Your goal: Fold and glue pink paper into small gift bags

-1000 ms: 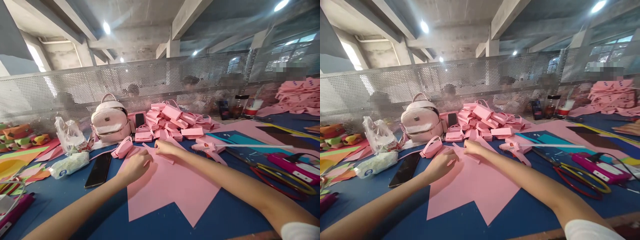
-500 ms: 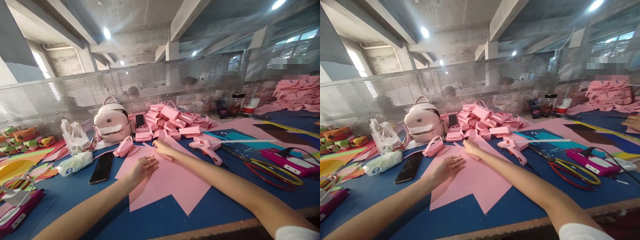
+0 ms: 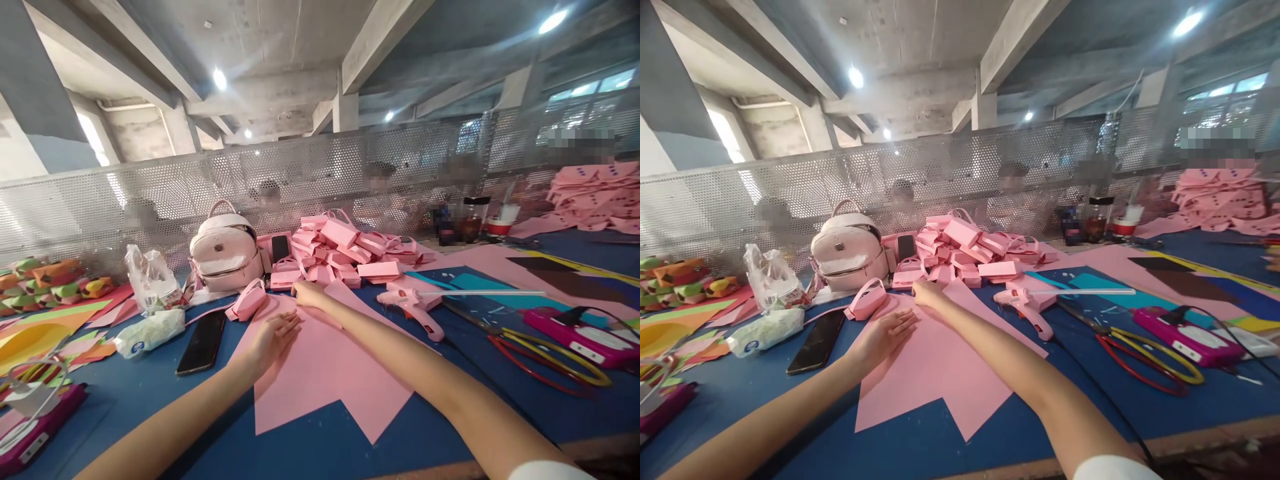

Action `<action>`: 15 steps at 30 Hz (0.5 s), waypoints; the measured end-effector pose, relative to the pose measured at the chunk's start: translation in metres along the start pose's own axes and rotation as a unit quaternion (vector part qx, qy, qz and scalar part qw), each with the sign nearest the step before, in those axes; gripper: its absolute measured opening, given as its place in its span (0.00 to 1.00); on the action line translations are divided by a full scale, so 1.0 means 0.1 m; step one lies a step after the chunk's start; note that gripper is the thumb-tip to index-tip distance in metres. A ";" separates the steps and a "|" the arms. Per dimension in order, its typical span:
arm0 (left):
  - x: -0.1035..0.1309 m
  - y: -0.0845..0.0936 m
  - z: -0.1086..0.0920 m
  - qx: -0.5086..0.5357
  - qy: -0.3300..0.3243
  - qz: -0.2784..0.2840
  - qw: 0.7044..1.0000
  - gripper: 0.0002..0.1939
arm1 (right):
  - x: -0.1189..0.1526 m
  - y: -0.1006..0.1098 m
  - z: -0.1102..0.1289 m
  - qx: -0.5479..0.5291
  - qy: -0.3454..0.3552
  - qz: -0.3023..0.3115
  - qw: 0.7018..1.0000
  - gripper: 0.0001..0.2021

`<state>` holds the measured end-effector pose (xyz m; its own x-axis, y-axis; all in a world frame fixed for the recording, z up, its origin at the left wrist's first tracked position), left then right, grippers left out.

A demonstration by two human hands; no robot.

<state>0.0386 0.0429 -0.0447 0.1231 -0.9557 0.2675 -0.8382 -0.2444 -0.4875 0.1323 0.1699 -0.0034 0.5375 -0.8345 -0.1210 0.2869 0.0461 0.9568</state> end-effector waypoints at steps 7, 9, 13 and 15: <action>-0.13 0.16 -0.03 -0.015 -0.051 -0.014 0.998 0.13 | 0.12 0.19 -0.02 -0.061 0.070 -0.063 0.994 0.17; -0.11 0.16 -0.04 -0.032 -0.069 -0.011 0.997 0.13 | 0.18 0.30 0.01 -0.078 0.100 -0.081 0.989 0.17; 0.06 0.04 -0.12 -0.093 -0.133 0.004 0.987 0.22 | 0.42 0.45 0.15 -0.084 0.155 -0.085 0.981 0.09; 0.14 -0.03 -0.17 -0.131 -0.183 0.012 0.974 0.21 | 0.58 0.49 0.22 -0.073 0.170 -0.085 0.979 0.11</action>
<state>0.0339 0.0326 -0.0250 0.2434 -0.9667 -0.0792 -0.9440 -0.2174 -0.2481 0.1596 0.1117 0.0425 0.6974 -0.6077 -0.3800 0.4924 0.0209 0.8701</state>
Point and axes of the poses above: each hand's wrist, its own x-axis away from the middle knuckle, its own y-axis out of the back of the hand, z = x × y, the point moved 3 cm from there along -x, towards the middle knuckle, and after that the axes turned 9 degrees about -z, right-handed, at the moved point
